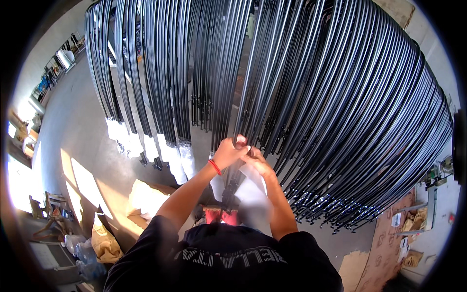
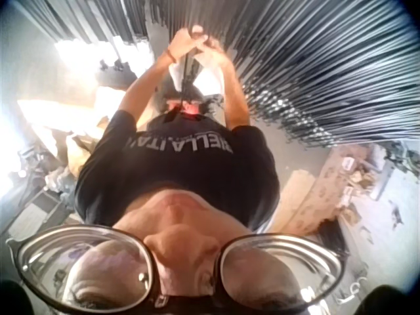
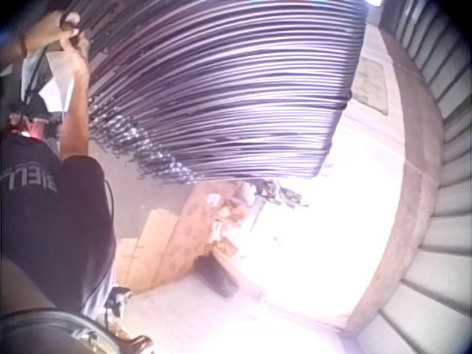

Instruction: The person wraps the ends of long black industrial rods using foam padding and clear plastic wrap. They take pieces of white foam from a box and wrap them around the ends of several rods held together, then secure the padding by winding plastic wrap around it.

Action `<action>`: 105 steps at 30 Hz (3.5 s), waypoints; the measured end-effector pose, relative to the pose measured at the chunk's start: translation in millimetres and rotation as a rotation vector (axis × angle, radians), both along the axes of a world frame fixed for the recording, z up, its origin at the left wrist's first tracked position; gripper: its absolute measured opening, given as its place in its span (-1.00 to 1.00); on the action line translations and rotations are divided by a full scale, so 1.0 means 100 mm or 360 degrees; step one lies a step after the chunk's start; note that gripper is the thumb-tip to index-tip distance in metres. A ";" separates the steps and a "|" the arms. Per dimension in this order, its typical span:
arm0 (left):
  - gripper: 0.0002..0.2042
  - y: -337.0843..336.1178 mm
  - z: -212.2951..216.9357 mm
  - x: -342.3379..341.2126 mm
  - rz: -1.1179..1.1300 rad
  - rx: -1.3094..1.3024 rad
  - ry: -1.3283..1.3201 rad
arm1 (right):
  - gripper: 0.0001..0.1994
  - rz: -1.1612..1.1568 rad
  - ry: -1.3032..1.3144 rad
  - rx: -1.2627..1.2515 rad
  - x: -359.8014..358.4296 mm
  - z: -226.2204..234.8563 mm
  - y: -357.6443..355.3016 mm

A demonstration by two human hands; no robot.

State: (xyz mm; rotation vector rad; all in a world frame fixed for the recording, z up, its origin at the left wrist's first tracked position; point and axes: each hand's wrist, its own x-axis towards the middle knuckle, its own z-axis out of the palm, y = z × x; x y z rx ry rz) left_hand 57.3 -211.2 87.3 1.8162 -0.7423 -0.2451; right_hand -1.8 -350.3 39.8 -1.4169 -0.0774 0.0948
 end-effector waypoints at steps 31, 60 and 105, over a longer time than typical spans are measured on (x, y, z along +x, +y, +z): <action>-0.85 0.41 -0.43 -0.77 -0.0385 0.0133 0.0580 | -0.79 -0.0379 0.0070 -0.0475 -0.41 -0.18 -0.18; -0.50 0.57 -0.27 -0.67 -0.0533 -0.0558 0.0637 | -0.63 -0.0458 0.0488 0.0510 -1.24 -0.14 0.82; -0.75 0.82 -0.36 -1.27 0.0325 -0.0484 0.0622 | -0.78 -0.0805 0.0219 0.0039 -1.38 -0.37 0.58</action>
